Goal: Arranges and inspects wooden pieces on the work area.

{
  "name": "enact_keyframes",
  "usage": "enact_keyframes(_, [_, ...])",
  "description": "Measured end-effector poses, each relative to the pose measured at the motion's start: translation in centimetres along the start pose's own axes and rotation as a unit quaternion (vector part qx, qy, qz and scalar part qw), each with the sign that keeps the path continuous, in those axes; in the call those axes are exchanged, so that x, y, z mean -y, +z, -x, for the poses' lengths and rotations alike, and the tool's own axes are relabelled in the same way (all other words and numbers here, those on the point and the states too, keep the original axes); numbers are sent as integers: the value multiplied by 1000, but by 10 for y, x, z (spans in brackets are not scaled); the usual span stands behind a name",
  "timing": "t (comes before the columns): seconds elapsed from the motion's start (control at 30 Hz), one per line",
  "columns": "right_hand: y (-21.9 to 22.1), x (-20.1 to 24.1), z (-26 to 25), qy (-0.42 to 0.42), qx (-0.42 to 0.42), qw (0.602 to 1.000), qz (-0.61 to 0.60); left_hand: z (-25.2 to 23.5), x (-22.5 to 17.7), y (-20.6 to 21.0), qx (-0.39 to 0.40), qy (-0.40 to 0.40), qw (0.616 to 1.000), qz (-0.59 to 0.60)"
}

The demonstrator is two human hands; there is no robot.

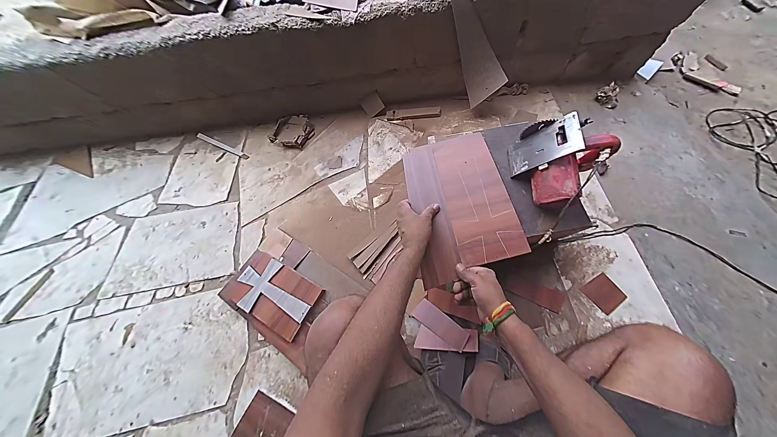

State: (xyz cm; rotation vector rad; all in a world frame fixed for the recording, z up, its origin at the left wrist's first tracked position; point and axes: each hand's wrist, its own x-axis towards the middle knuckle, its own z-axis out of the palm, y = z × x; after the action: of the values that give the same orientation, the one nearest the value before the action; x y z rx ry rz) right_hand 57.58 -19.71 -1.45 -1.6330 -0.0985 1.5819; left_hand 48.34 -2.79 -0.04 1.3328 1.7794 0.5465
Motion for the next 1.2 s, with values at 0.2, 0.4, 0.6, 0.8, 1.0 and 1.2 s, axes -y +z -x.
enact_keyframes(0.2, [2,2,0,8,-17,1000,17,-3,3,2,0,-3,1000,16])
enact_keyframes(0.4, [2,3,-1,15,-18,1000,13,-6,7,5,-3,7,999,34])
enact_keyframes(0.6, [2,4,0,23,-18,999,18,-6,8,6,-8,14,999,41])
enact_keyframes(0.8, [1,0,-3,22,-2,1000,3,-7,10,6,-14,3,999,43])
enact_keyframes(1.0, [-5,-1,-6,15,21,1000,-15,-7,8,7,-19,-6,999,34])
enact_keyframes(1.2, [-9,2,-7,17,37,999,-18,-7,6,8,-18,-10,998,57])
